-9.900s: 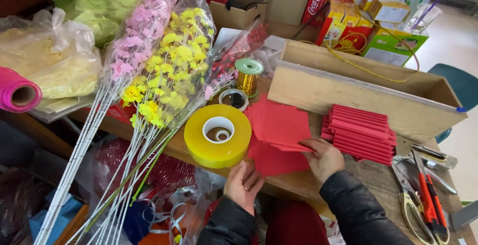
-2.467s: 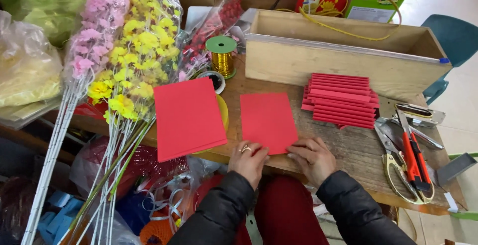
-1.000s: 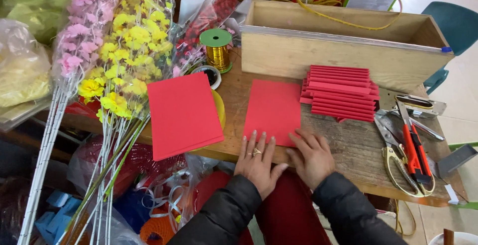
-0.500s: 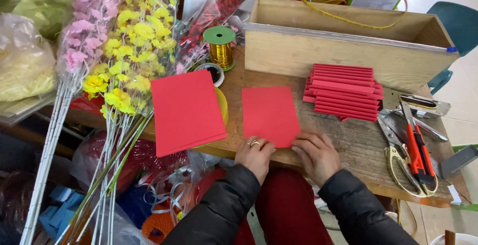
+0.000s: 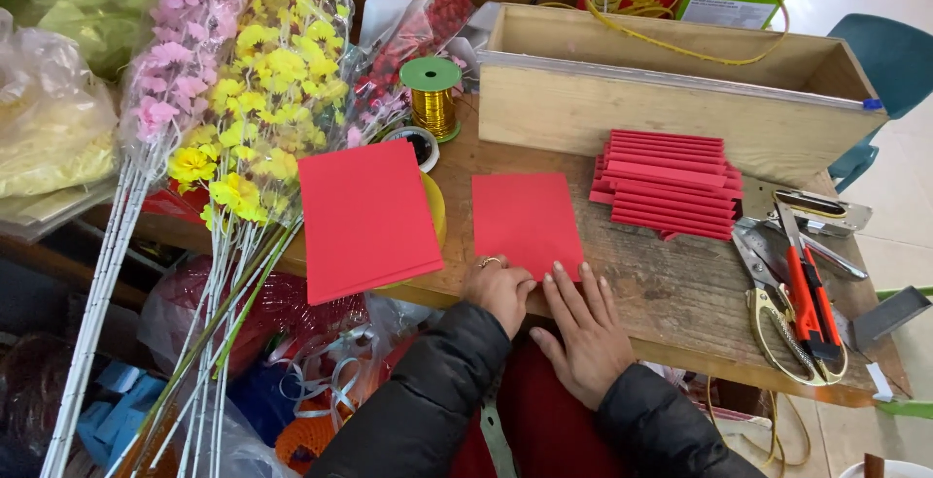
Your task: Cutting red paper into strips using scissors and then folding them by hand.
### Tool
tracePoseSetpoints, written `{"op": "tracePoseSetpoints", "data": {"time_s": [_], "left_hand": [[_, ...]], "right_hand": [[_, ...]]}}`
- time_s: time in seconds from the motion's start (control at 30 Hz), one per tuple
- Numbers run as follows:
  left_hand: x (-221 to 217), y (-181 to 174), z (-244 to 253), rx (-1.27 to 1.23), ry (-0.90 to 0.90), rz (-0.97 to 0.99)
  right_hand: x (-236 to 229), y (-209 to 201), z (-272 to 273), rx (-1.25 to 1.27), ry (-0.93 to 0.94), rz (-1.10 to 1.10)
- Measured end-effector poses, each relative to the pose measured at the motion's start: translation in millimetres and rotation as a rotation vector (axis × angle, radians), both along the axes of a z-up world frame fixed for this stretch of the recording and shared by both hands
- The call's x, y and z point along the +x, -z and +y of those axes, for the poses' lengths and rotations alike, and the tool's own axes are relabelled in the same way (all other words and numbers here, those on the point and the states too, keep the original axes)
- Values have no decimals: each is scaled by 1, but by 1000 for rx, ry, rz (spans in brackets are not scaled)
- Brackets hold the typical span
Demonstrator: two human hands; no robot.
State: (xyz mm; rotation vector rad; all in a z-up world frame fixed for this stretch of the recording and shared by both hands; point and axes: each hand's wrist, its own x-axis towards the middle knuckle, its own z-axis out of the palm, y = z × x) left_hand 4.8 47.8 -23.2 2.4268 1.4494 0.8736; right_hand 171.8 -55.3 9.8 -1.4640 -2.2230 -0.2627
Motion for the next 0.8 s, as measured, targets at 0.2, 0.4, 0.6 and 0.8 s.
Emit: {"op": "tracePoseSetpoints", "data": {"time_s": [0.2, 0.4, 0.6, 0.8], "left_hand": [[-1, -24, -38, 170, -37, 100], [-4, -45, -94, 203, 32, 83], [-7, -34, -82, -11, 95, 149], [-5, -28, -85, 24, 59, 120]], "right_hand": [[2, 9, 4, -1, 40, -62], [2, 13, 3, 40, -2, -60], [2, 17, 6, 20, 37, -87], [5, 21, 7, -28, 40, -82]]}}
